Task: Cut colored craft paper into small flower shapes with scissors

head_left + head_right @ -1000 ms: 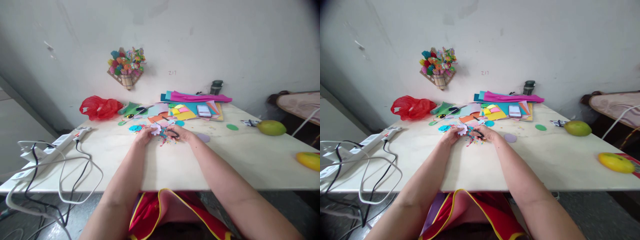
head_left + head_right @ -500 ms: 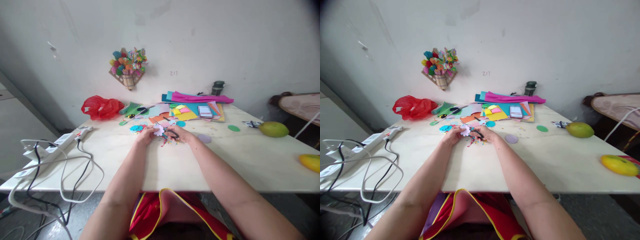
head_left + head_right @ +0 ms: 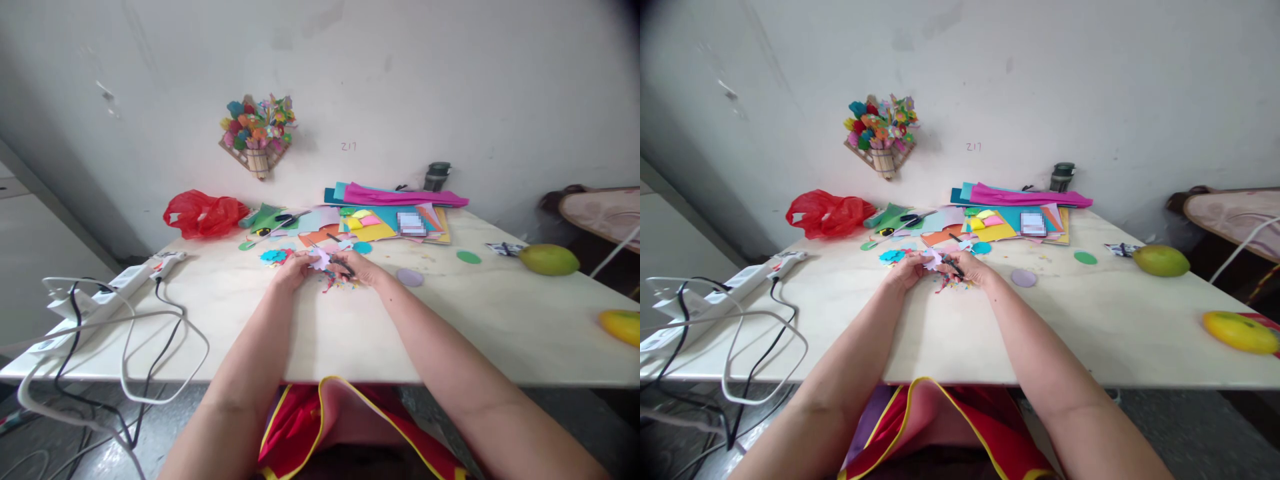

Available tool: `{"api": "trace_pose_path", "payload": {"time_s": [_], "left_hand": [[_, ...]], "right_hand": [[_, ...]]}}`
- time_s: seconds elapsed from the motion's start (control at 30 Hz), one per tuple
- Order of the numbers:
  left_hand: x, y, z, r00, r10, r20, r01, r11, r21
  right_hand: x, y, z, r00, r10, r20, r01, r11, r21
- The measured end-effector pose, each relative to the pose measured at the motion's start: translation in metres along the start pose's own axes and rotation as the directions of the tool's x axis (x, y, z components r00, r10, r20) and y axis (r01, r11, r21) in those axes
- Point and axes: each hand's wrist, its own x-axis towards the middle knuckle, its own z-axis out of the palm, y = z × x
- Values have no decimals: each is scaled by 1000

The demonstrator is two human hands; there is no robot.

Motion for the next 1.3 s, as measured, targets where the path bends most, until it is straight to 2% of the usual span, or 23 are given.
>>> {"api": "trace_pose_path", "payload": {"time_s": [0.33, 0.67, 1.3], "left_hand": [[2, -2, -3, 1000, 11, 11, -11, 1000, -7], [3, -2, -4, 1000, 14, 5, -14, 1000, 12], [4, 0, -5, 999, 2, -32, -2, 1000, 20]], "right_hand": [[3, 3, 1, 999, -39, -23, 38, 999, -37], [15, 21, -8, 998, -62, -10, 61, 995, -76], [20, 26, -11, 997, -82, -12, 81, 994, -69]]}}
